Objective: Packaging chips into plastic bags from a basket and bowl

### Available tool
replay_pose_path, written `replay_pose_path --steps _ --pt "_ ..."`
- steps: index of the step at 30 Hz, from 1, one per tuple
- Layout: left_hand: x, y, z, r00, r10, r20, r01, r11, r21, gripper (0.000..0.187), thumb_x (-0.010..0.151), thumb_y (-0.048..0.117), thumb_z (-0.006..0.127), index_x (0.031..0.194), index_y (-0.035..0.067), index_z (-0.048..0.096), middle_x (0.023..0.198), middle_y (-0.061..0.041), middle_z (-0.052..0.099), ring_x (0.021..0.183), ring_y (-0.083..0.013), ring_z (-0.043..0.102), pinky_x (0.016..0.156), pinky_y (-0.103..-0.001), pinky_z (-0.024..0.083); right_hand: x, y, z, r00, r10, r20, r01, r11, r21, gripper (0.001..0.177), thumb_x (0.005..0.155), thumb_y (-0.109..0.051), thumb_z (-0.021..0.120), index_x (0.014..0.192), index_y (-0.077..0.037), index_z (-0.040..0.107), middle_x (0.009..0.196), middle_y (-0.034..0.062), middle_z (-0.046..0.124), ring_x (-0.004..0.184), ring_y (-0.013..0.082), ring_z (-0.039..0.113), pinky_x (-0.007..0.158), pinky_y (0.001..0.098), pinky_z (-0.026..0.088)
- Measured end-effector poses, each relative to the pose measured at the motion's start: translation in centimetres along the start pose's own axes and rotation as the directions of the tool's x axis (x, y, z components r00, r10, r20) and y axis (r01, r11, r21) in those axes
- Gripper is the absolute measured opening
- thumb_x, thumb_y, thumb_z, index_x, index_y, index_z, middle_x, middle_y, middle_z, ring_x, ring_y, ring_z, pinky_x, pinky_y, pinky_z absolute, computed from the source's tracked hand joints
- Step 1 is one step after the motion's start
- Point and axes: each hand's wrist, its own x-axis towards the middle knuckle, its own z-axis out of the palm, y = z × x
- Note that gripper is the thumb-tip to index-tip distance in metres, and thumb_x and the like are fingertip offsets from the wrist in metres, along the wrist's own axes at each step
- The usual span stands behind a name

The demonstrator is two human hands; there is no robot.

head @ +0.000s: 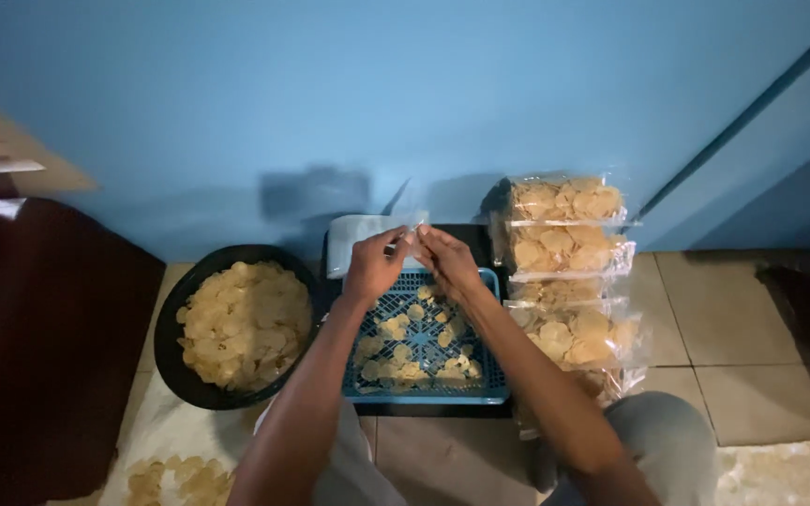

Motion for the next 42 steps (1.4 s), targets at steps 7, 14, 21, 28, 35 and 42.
replay_pose_path --steps 7,14,21,28,35,42 --pt "-0.2 1.7 0.2 0.999 -0.008 0.040 0.004 0.996 0.090 0.030 0.108 0.027 0.066 0.120 0.003 0.079 0.094 -0.025 0.078 0.080 -0.0459 0.076 0.061 -0.054 0.067 1.5 3.0 -1.7 0.995 0.042 0.086 -0.050 0.994 0.094 0.028 0.097 -0.007 0.071 0.122 0.004 0.068 0.096 0.0150 0.076 0.083 0.0219 0.079 0.081 0.0387 0.069" --pt "0.0 0.5 0.5 0.998 -0.048 0.034 0.048 0.999 -0.006 0.034 0.113 0.028 0.061 0.127 0.000 0.075 0.103 -0.024 0.078 0.092 -0.0457 0.076 0.072 -0.060 0.068 0.7 3.0 -1.2 0.959 -0.279 0.048 0.283 0.935 -0.214 0.010 0.099 -0.011 0.071 0.094 -0.002 0.074 0.075 0.0070 0.066 0.075 0.0127 0.067 0.069 0.0326 0.064" --pt "1.1 -6.9 1.3 0.973 0.163 -0.164 -0.077 0.898 0.433 0.007 0.088 0.008 0.078 0.089 0.003 0.075 0.079 -0.023 0.074 0.074 -0.0464 0.074 0.058 -0.063 0.056 1.0 3.5 -1.7 0.900 -0.434 0.047 0.403 0.783 -0.474 0.009 0.098 -0.011 0.071 0.102 -0.003 0.073 0.077 0.0059 0.060 0.074 0.0152 0.060 0.065 0.0320 0.055" --pt "1.0 -2.0 -7.0 0.781 0.017 -0.624 0.200 0.940 0.276 0.024 0.103 0.008 0.054 0.083 0.002 0.065 0.066 -0.017 0.062 0.067 -0.0389 0.069 0.067 -0.032 0.031 9.3 4.6 -11.5 0.857 -0.516 -0.019 0.343 0.597 -0.725 0.013 0.105 -0.016 0.058 0.098 -0.007 0.065 0.085 0.0145 0.068 0.086 0.0306 0.069 0.080 0.0468 0.052" --pt "-0.7 -0.9 -12.4 0.334 -0.129 -0.933 0.180 0.981 -0.071 0.044 0.115 0.022 0.037 0.078 0.015 0.059 0.057 -0.005 0.063 0.049 -0.0183 0.064 0.058 -0.037 0.059 19.9 7.5 -16.9 0.961 -0.275 -0.014 0.093 0.374 -0.923 0.037 0.092 -0.023 0.065 0.111 0.008 0.063 0.095 0.0287 0.070 0.094 0.0490 0.070 0.080 0.0591 0.054" --pt "0.6 -2.6 -13.6 0.194 -0.303 -0.933 0.034 0.953 -0.302 0.042 0.106 0.015 0.044 0.067 0.009 0.059 0.050 -0.018 0.056 0.039 -0.0319 0.066 0.031 -0.026 0.048 16.8 6.5 -8.6 0.976 0.207 -0.060 -0.070 0.041 -0.997 0.107 0.080 -0.069 0.076 0.143 0.015 0.056 0.154 0.0341 0.048 0.143 0.0508 0.045 0.115 0.0614 0.039"
